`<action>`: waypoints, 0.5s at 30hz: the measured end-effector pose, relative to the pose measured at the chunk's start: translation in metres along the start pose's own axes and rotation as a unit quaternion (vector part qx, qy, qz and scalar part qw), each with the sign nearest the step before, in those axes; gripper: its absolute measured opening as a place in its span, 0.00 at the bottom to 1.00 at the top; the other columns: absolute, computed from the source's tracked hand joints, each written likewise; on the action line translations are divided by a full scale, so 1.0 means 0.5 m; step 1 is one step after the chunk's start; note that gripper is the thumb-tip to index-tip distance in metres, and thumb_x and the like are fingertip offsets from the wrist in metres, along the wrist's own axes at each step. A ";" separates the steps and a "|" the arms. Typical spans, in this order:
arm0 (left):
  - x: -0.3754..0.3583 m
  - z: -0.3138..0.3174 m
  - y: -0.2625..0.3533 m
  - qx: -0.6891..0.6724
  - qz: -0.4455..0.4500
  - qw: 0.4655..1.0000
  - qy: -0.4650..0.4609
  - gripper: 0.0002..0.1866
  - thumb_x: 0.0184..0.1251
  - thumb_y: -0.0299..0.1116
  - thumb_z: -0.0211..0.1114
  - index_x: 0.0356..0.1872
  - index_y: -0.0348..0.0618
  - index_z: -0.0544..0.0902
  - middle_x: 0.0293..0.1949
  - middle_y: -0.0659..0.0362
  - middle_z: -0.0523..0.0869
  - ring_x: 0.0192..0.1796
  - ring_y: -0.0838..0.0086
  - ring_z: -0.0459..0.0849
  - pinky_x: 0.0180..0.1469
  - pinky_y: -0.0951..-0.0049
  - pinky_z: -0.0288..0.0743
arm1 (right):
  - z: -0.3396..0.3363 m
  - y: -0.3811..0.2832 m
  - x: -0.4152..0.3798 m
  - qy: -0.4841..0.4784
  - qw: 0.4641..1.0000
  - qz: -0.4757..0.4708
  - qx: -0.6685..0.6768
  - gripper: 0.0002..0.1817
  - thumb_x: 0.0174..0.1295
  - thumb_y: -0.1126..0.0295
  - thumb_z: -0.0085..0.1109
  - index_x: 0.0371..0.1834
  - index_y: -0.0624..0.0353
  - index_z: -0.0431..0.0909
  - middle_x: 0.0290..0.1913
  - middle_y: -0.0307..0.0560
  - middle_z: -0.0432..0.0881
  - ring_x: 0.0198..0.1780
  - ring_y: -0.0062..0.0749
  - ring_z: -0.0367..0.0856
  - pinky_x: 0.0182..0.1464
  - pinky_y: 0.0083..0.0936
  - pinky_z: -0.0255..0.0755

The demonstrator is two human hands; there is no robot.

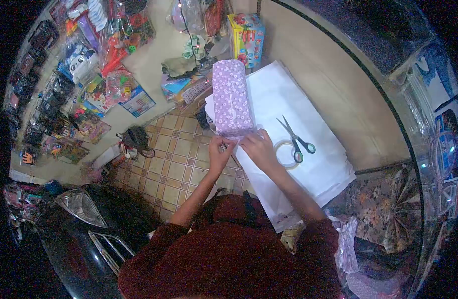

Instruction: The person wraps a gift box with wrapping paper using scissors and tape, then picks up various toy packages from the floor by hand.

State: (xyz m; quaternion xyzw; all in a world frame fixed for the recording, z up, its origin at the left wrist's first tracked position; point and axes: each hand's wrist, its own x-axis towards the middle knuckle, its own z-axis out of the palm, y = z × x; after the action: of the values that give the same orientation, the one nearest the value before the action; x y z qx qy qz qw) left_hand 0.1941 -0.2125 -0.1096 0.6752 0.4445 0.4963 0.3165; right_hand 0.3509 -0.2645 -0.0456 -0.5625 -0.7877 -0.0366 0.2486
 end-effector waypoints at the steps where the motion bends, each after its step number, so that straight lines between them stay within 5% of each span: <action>1: 0.000 0.000 0.003 0.011 0.004 1.000 0.005 0.07 0.48 0.29 0.72 0.26 0.40 0.84 0.29 0.57 0.76 0.35 0.68 0.74 0.39 0.69 0.66 | 0.001 0.002 -0.001 0.011 1.000 -0.008 -0.002 0.06 0.56 0.67 0.58 0.33 0.54 0.82 0.37 0.39 0.81 0.44 0.28 0.79 0.58 0.36 0.61; 8: 0.003 -0.005 0.011 0.030 -0.065 0.997 -0.043 0.10 0.48 0.37 0.73 0.23 0.45 0.81 0.33 0.59 0.76 0.42 0.63 0.73 0.47 0.64 0.60 | -0.001 -0.008 -0.001 0.049 0.998 -0.028 -0.011 0.07 0.50 0.73 0.57 0.32 0.57 0.82 0.34 0.41 0.81 0.42 0.30 0.80 0.54 0.35 0.66; 15: 0.000 -0.005 0.029 0.092 -0.035 0.995 -0.024 0.10 0.48 0.37 0.73 0.25 0.47 0.80 0.34 0.61 0.75 0.43 0.65 0.73 0.47 0.62 0.58 | 0.006 -0.010 0.000 0.057 0.998 -0.025 0.013 0.08 0.48 0.75 0.57 0.32 0.59 0.81 0.32 0.43 0.80 0.39 0.34 0.78 0.52 0.35 0.67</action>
State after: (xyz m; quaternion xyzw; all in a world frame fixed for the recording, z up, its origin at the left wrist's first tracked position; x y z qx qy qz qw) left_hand 0.1957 -0.2186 -0.0962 0.6973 0.5041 0.4254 0.2803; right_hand 0.3456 -0.2654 -0.0470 -0.5364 -0.7864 -0.0649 0.2994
